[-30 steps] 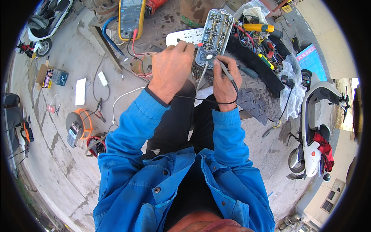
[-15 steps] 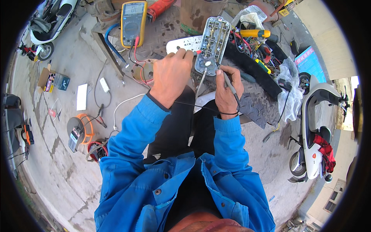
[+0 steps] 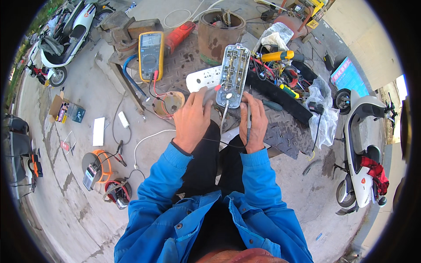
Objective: The person uses a multimeter to test points on a disassembled power strip circuit board. They hold the board with one hand and probe various contacts with the multimeter leads while seated at a workbench.
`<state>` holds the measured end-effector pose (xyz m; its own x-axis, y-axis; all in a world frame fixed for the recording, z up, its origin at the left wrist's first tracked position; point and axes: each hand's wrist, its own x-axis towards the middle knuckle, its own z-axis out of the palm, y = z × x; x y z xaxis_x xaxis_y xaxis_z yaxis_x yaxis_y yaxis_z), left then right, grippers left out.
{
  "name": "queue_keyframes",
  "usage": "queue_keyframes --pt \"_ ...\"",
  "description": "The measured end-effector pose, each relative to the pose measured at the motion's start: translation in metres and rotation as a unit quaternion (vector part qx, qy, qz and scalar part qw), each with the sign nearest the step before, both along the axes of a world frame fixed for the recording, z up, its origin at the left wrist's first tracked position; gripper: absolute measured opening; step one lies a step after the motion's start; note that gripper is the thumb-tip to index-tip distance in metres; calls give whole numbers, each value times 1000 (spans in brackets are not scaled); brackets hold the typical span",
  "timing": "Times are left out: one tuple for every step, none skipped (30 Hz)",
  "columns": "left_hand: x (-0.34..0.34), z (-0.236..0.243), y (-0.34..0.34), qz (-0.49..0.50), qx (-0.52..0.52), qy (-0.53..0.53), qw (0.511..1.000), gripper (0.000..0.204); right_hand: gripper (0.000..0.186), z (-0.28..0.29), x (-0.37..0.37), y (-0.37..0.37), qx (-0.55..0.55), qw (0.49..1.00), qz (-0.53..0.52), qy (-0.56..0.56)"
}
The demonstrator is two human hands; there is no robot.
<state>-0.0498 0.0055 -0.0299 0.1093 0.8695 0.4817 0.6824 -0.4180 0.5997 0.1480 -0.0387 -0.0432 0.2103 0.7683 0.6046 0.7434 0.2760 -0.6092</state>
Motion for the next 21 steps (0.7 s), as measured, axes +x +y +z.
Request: queue_keyframes --pt "3 -4 -3 -6 -8 -44 999 40 37 0 0 -1 2 1000 -3 4" --pt "5 -7 -6 -21 4 -68 997 41 35 1 -1 -2 3 1000 -5 7" --pt "8 -11 -9 -18 -37 -96 995 40 34 2 -1 -2 6 1000 -7 10" --pt "10 -15 -13 -15 -81 -123 989 40 34 3 -1 -2 4 1000 -3 11" --pt "13 -19 -16 -13 -118 -157 980 39 34 5 -1 -3 2 1000 0 12" --pt "15 -23 -19 -5 -153 -182 971 38 34 6 -1 -3 0 1000 4 14" --pt "18 -28 -22 -14 -148 -224 963 37 33 6 -1 -4 0 1000 4 11" --pt "20 -32 -23 -25 -144 -265 953 37 33 7 -1 -4 -1 1000 3 8" --pt "22 -36 -25 -35 -140 -305 942 36 32 7 -1 -4 -2 1000 3 10" --pt "21 -40 -27 -38 -155 -300 940 35 33 6 0 -3 2 1000 3 11" --pt "22 -43 -28 -38 -140 -299 943 34 34 6 0 -2 4 1000 4 15" --pt "23 -46 -30 -34 -136 -306 942 33 35 5 1 -3 4 1000 6 25" --pt "24 -49 -31 -33 -137 -321 937 31 35 4 1 -3 6 1000 1 19" --pt "24 -51 -32 -29 -131 -307 942 30 35 3 1 -3 7 1000 -2 17" --pt "23 -52 -33 -28 -130 -300 944 28 35 2 2 -3 9 1000 -2 21" --pt "23 -52 -33 -19 -141 -296 944 26 35 2 2 -2 12 1000 -8 17" --pt "24 -52 -33 -29 -123 -307 943 24 35 2 2 -1 13 1000 -12 19" --pt "26 -52 -33 -30 -117 -322 939 23 35 2 3 -1 13 999 -13 26" --pt "27 -51 -33 -29 -108 -335 936 22 36 2 3 -1 10 1000 -17 23" --pt "26 -50 -32 -33 -110 -326 938 21 36 2 3 -1 7 999 -19 25" --pt "26 -47 -32 -34 -112 -316 942 21 37 1 3 -1 3 999 -19 33"
